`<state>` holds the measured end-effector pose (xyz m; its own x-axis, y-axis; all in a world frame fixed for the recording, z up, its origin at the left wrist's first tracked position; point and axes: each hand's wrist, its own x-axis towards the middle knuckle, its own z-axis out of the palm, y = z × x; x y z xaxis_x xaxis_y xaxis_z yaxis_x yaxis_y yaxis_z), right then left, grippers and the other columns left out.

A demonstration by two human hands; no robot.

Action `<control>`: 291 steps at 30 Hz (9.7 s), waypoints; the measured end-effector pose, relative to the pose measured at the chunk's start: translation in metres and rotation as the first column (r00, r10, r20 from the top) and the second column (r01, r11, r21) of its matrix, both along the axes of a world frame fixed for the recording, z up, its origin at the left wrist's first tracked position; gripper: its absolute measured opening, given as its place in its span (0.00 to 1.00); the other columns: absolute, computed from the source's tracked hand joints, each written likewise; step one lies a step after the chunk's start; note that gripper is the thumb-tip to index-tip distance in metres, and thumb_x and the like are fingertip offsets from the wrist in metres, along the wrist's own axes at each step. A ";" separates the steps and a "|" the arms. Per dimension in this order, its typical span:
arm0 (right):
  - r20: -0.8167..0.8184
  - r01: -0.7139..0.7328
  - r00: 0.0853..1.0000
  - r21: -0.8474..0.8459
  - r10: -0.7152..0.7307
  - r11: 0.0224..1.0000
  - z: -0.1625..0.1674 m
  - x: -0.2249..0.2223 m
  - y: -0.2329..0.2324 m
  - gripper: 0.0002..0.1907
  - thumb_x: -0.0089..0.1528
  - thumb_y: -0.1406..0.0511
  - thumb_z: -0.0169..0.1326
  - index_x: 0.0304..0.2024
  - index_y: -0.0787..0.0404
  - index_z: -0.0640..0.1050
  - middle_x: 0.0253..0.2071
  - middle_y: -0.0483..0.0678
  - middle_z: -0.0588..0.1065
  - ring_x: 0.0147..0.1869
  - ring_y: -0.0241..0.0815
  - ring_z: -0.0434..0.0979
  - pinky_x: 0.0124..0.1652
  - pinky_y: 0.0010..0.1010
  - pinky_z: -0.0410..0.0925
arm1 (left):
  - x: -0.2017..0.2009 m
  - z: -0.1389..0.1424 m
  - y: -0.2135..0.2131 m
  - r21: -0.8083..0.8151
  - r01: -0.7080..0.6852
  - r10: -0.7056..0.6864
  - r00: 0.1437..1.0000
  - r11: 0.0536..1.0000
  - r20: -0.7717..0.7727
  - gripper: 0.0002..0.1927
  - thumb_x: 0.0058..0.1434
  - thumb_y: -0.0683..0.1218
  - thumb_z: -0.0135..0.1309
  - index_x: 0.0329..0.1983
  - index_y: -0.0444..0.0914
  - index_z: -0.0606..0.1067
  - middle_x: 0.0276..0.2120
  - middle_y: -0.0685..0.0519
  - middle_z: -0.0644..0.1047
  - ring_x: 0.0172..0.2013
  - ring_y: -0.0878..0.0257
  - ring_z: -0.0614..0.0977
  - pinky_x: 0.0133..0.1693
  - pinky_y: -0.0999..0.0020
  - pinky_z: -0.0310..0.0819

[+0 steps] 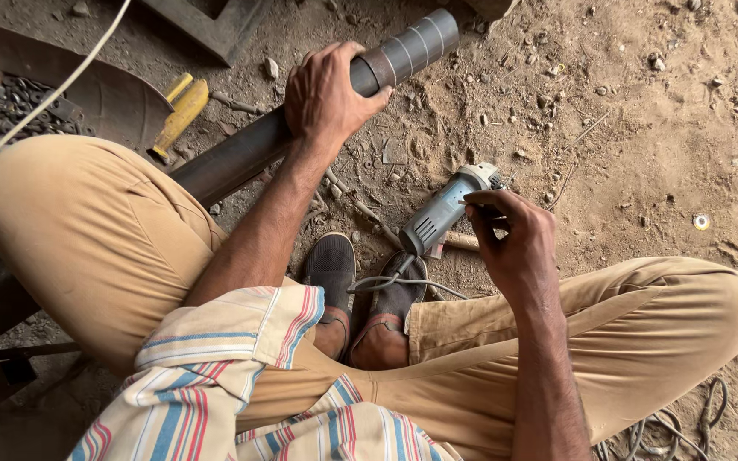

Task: The person sits on the ground and assembles a bundle of small metal cylinders. They then pick up a long metal pipe and slide the cylinders onto it one by one, arranging them in a row along the pipe's length.

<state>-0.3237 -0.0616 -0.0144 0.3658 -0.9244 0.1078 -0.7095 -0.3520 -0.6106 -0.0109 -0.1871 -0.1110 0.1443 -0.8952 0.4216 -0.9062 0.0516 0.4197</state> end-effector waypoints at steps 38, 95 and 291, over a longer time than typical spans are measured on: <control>-0.013 0.000 1.000 0.028 0.000 1.000 0.003 0.008 0.001 0.05 0.67 0.69 0.61 0.46 0.59 0.83 0.41 0.50 0.84 0.40 0.41 0.87 0.37 0.31 0.81 | 0.003 -0.027 -0.006 0.158 -0.076 0.086 0.995 0.985 -0.060 0.45 0.43 0.66 0.76 0.59 0.44 0.69 0.47 0.45 0.77 0.46 0.53 0.79 0.46 0.47 0.73; -0.640 -0.800 0.537 -0.180 0.550 0.572 0.011 0.214 -0.236 0.04 0.66 0.72 0.63 0.44 0.63 0.84 0.42 0.54 0.82 0.43 0.44 0.83 0.39 0.31 0.77 | 0.007 -0.006 -0.016 0.093 -0.210 0.227 0.939 0.973 -0.258 0.41 0.30 0.58 0.76 0.46 0.37 0.72 0.41 0.46 0.80 0.44 0.52 0.81 0.49 0.37 0.71; 0.300 -0.379 -0.177 0.858 -0.937 0.346 -0.088 0.164 -0.110 0.08 0.61 0.75 0.60 0.40 0.78 0.79 0.34 0.64 0.80 0.36 0.49 0.86 0.37 0.31 0.84 | 0.037 0.030 -0.031 0.502 0.356 0.089 0.742 0.788 -0.665 0.34 0.55 0.62 0.70 0.49 0.29 0.76 0.30 0.41 0.82 0.24 0.60 0.87 0.23 0.64 0.87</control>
<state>-0.1597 -0.1714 -0.1021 0.1875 -0.6590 -0.7284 0.8137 0.5196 -0.2607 0.0258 -0.2184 -0.0811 0.0283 -0.9496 -0.3121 -0.4155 -0.2952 0.8604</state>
